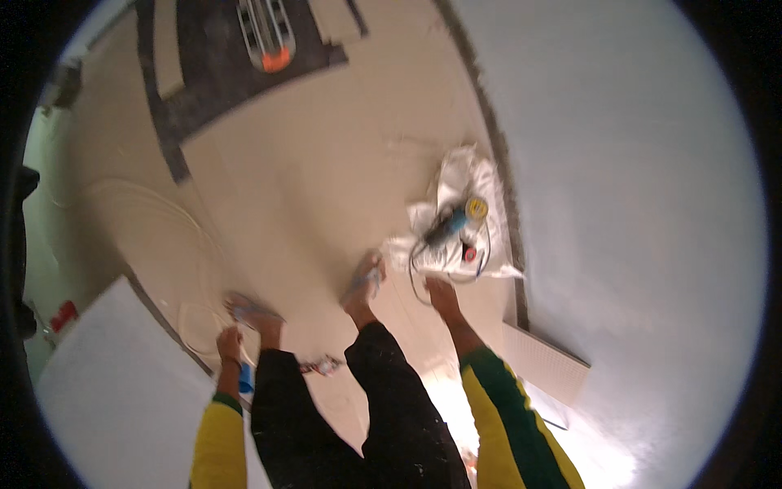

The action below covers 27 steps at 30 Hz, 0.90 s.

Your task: The person measures and marks a large tile with a tape measure and pen, then uses a manual tile cutter to score and snap the tile. The cut piece is set aside, and the person later hangs a backpack on a wall hook.

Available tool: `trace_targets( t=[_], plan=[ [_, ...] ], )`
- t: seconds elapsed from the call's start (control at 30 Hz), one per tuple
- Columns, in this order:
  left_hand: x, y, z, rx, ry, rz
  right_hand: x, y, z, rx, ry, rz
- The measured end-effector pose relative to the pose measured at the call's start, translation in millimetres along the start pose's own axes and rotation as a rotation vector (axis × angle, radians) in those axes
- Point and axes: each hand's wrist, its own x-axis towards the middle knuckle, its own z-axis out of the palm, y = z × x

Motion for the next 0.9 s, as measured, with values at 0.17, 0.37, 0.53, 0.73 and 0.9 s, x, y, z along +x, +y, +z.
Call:
trace_targets(
  t=[0.17, 0.37, 0.53, 0.73, 0.9],
  plan=[
    [86, -33, 130, 0.452, 0.068, -0.096, 161, 53, 79, 0.117, 0.268, -0.101],
    [112, -17, 195, 0.808, 0.448, -0.272, 258, 36, 127, -0.127, 0.262, -0.091],
    [117, -6, 210, 0.625, 0.506, -0.173, 267, 29, 155, -0.325, 0.483, -0.052],
    [141, -11, 224, 0.575, 0.678, -0.283, 271, 21, 150, -0.374, 0.521, 0.060],
    [155, -18, 214, 0.256, 0.766, -0.370, 273, 19, 146, -0.352, 0.498, 0.110]
  ],
)
